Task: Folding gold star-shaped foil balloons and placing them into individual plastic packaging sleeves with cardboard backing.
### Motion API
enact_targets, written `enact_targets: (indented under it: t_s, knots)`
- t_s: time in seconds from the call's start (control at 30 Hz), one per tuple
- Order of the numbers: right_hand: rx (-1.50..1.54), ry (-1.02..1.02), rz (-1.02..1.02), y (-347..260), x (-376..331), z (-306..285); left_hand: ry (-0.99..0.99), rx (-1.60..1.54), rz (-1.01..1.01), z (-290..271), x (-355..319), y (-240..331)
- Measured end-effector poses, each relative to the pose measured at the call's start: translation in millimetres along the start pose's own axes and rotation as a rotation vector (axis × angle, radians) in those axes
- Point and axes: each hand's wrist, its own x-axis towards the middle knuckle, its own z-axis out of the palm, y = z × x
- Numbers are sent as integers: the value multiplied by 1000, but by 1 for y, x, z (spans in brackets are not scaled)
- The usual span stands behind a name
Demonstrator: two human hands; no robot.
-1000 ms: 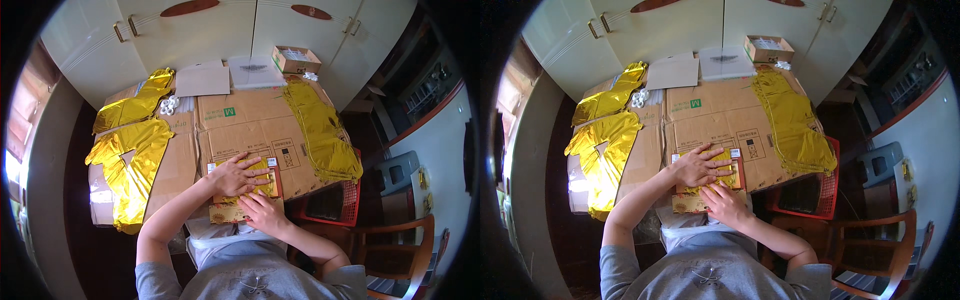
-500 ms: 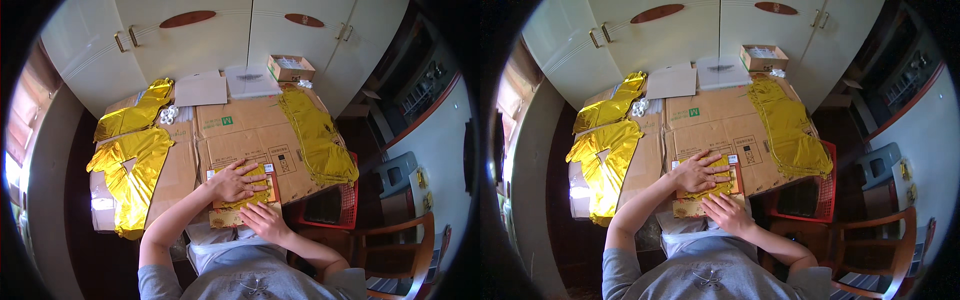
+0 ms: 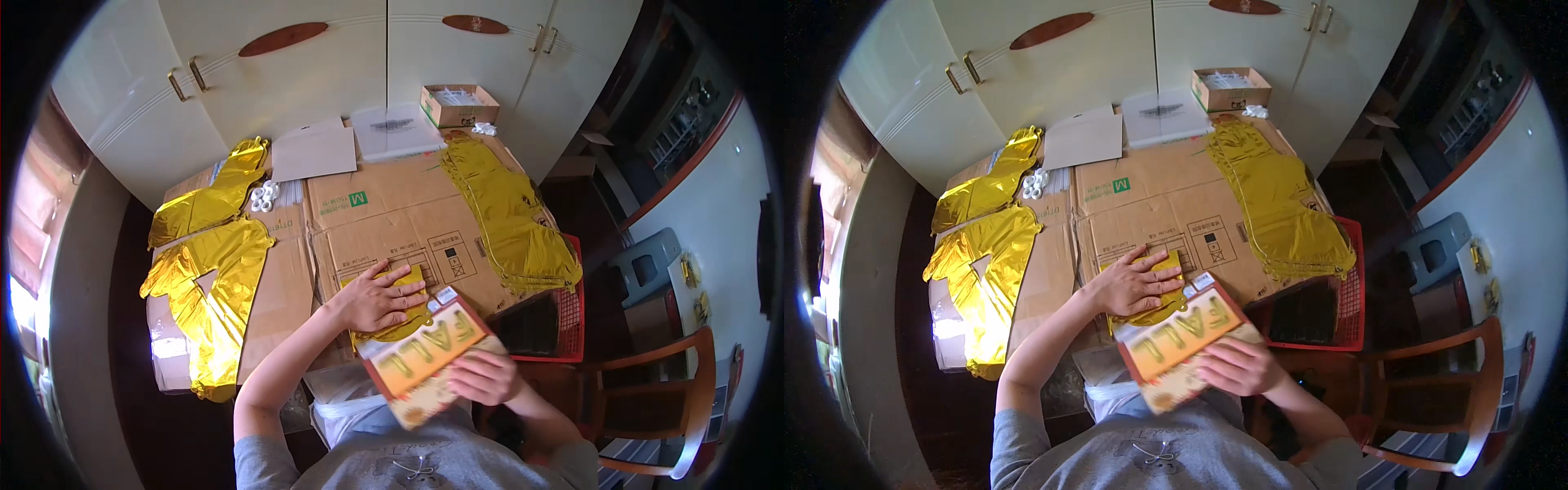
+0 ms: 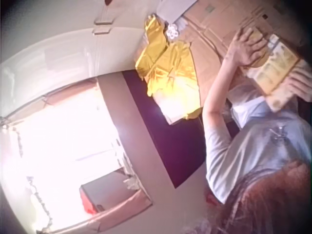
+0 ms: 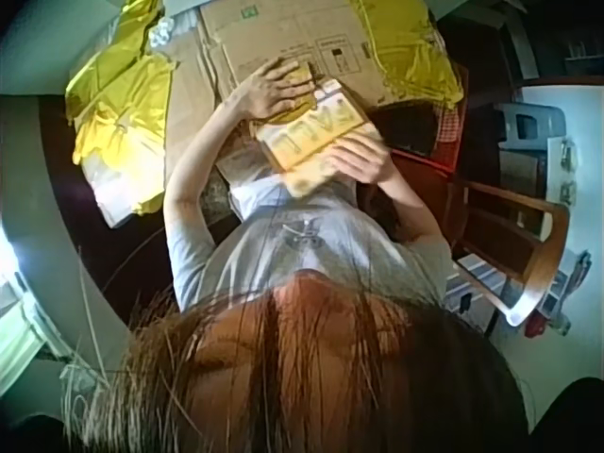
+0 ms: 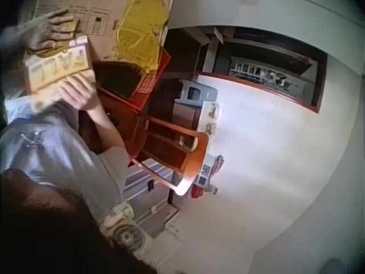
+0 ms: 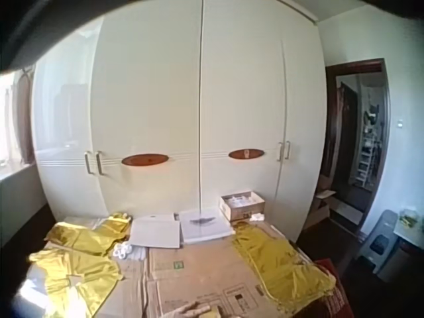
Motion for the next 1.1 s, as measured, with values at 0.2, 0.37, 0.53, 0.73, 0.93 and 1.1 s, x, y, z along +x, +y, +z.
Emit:
enact_targets:
  t_s: [0.2,0.37,0.53,0.73,0.93,1.1]
  knots:
    - [-282,238,250,32,-24,-74,45,75,2,3,-7,1]
    - [-486,156,336,86,1,-47,32,63,26,-1,-3,1]
    - [-314,-144,435,122,-5,13,26,65,33,-1,-3,0]
    - [-124,-236,481,113,6,22,33,42,29,-2,-6,1]
    - [65,-156,416,69,52,53,33,86,39,4,-4,-2]
    - [50,-243,396,81,62,73,39,119,36,1,-4,-2]
